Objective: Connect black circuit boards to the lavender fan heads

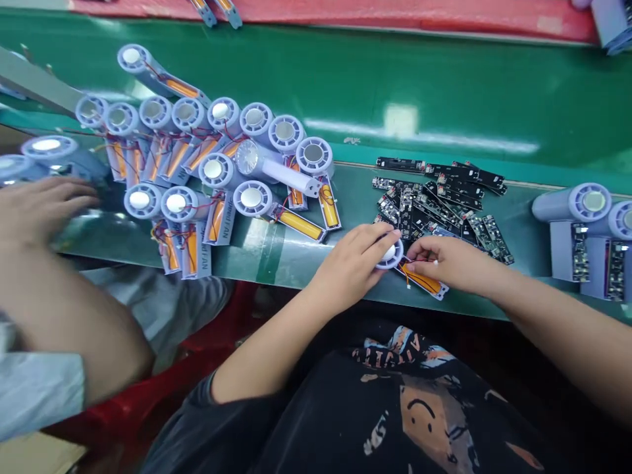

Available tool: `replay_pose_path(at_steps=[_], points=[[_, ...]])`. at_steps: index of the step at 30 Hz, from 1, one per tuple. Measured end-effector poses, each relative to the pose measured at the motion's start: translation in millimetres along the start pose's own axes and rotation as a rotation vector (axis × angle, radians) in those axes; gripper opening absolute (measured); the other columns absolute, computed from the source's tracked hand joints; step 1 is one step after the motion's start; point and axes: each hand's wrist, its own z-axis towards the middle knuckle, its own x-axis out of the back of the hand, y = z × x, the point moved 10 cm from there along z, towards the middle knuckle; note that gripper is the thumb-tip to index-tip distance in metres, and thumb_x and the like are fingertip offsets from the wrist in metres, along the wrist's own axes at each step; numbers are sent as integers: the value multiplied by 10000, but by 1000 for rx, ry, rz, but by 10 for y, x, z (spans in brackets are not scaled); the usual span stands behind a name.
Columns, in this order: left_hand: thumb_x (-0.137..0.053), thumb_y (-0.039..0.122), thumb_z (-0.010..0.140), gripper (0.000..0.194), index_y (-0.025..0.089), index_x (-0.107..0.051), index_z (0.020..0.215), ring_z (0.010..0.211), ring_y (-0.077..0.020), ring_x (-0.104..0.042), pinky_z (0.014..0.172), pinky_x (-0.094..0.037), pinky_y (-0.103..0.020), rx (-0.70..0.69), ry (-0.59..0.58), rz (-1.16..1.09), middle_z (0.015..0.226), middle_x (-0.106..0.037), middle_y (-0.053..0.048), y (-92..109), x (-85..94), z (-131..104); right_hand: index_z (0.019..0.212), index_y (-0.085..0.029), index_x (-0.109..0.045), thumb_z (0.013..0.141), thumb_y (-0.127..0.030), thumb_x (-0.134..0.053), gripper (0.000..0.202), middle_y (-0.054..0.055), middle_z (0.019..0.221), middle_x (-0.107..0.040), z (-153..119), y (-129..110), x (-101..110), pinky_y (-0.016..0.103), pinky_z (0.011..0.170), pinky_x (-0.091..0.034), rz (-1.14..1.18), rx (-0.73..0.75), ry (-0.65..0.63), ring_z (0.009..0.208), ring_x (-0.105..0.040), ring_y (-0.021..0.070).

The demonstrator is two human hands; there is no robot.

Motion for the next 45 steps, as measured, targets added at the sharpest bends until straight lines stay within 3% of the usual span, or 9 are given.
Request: replay_pose_path(at_steps=[8,15,18,20,24,29,33,38,45], points=[[-550,97,944,492,149,-433,1419,1295,-301,-557,1077,-503,-512,23,8,-73,1397,-571,-174,-26,-8,-16,793,-214,-594,848,-246,-648,83,-3,783,-678,-26,-166,26,285,671,-458,-154,-28,11,727,-618,163],[-559,139,951,478,156,-453,1417,1342,-286,-541,1118,-476,-476,56,-3,-45,1428,-571,-153,-14,-63,9,985,-231,-735,819,-372,-646,236,39,864,-745,-87,61,22,313,657,-481,-201,-29,-120,722,-654,202],[-551,175,945,521,178,-435,1453,1410,-265,-484,1153,-442,-437,34,36,25,1514,-517,-129,-20,101,-93,964,-228,-751,810,-468,-647,304,53,798,-737,-52,182,-43,327,579,-486,-117,-9,-103,653,-652,221],[-551,182,925,500,189,-485,1421,1410,-264,-481,1154,-429,-430,44,151,127,1490,-552,-112,-130,401,-245,999,-235,-753,818,-517,-640,354,54,762,-729,-36,194,-75,328,527,-488,-82,41,-87,605,-651,222],[-518,54,836,558,215,-558,1368,1398,-305,-479,1198,-313,-538,324,245,416,1438,-606,-93,-768,993,-591,1029,-217,-743,871,-560,-590,408,99,820,-726,-189,-79,246,333,452,-473,-262,218,256,577,-646,219],[-536,51,850,524,213,-597,1344,1313,-364,-494,1095,-386,-574,463,43,550,1397,-596,-139,-1260,1140,-671,1085,-177,-665,1000,-352,-519,243,126,1020,-701,-804,-1063,184,437,772,-540,-535,660,619,905,-660,273],[-673,167,811,264,164,-710,1073,1045,-316,-575,911,-506,-476,405,3,507,1110,-612,-144,-1014,1077,-781,1109,-174,-650,980,-182,-552,162,91,1054,-714,-886,-1537,-241,429,822,-485,-597,816,536,956,-637,267],[-679,138,798,252,147,-694,1050,964,-261,-570,845,-542,-402,389,19,354,1055,-618,-116,-591,902,-1020,1072,-174,-694,967,-218,-571,168,85,1060,-717,-418,-1720,-480,423,801,-480,-726,717,340,944,-638,279],[-549,93,916,164,165,-637,1034,1026,-246,-564,930,-548,-425,131,355,541,1058,-658,-101,15,1527,-1016,1314,-178,-608,987,-312,-519,364,126,1244,-694,-134,-1942,-452,483,958,-501,-456,720,188,1125,-642,305]])
